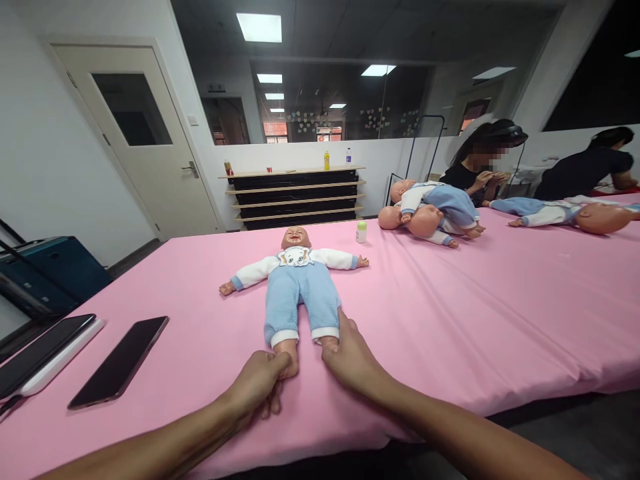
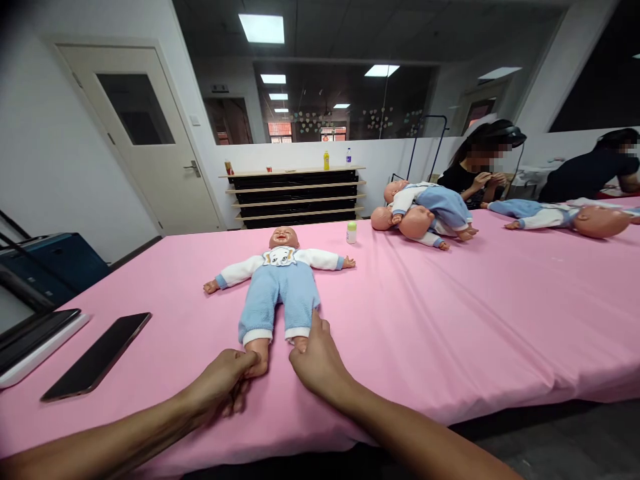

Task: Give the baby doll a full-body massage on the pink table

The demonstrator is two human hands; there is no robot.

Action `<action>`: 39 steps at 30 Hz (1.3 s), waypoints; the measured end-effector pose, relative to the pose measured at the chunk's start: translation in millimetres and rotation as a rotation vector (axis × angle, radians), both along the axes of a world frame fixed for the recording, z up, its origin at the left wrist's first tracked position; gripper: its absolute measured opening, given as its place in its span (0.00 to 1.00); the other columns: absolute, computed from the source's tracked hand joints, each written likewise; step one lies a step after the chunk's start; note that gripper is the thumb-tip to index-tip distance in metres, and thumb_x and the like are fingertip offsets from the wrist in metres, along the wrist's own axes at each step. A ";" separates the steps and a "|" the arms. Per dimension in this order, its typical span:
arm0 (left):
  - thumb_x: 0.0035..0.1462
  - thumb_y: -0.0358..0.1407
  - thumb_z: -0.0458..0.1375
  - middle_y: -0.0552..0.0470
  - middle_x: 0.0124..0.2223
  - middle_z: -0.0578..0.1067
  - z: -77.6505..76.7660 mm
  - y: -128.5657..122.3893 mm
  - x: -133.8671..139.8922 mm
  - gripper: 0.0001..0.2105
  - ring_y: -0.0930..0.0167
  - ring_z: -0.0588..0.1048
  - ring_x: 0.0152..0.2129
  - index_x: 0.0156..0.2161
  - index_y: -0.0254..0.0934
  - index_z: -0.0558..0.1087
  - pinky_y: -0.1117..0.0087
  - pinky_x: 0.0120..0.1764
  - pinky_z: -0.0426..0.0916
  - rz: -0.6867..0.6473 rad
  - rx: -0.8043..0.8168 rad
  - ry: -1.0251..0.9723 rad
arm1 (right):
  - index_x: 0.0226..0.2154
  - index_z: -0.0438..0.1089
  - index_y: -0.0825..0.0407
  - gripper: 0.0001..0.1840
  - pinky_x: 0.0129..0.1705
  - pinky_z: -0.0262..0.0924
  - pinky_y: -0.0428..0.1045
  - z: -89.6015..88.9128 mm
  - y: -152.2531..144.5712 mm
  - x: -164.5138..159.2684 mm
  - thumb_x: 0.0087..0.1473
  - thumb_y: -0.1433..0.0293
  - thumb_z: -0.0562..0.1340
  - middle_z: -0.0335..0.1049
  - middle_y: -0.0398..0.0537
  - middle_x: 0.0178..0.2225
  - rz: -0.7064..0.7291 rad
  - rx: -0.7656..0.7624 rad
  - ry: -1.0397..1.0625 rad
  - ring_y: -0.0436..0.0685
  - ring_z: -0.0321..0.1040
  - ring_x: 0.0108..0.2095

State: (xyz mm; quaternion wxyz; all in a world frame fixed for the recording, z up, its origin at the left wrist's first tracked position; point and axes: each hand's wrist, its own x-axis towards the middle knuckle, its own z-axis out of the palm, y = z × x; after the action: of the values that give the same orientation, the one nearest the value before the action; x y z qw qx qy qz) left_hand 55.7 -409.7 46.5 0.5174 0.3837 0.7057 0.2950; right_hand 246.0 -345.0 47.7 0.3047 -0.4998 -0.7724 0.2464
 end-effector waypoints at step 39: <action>0.62 0.44 0.45 0.42 0.58 0.68 58.7 102.7 -43.5 0.25 0.60 0.66 0.55 0.60 0.36 0.63 0.60 0.56 0.58 -0.311 0.737 0.965 | 0.62 0.54 0.58 0.29 0.64 0.41 0.58 44.5 78.7 -27.8 0.60 0.69 0.51 0.50 0.58 0.65 0.257 0.400 -0.194 0.63 0.46 0.64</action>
State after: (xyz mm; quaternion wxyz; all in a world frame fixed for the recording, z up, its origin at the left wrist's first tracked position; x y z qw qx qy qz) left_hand 12.2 -306.9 105.3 0.0109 0.7252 0.6476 0.2337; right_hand 218.2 -266.2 92.2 0.2879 -0.3488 -0.8886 0.0763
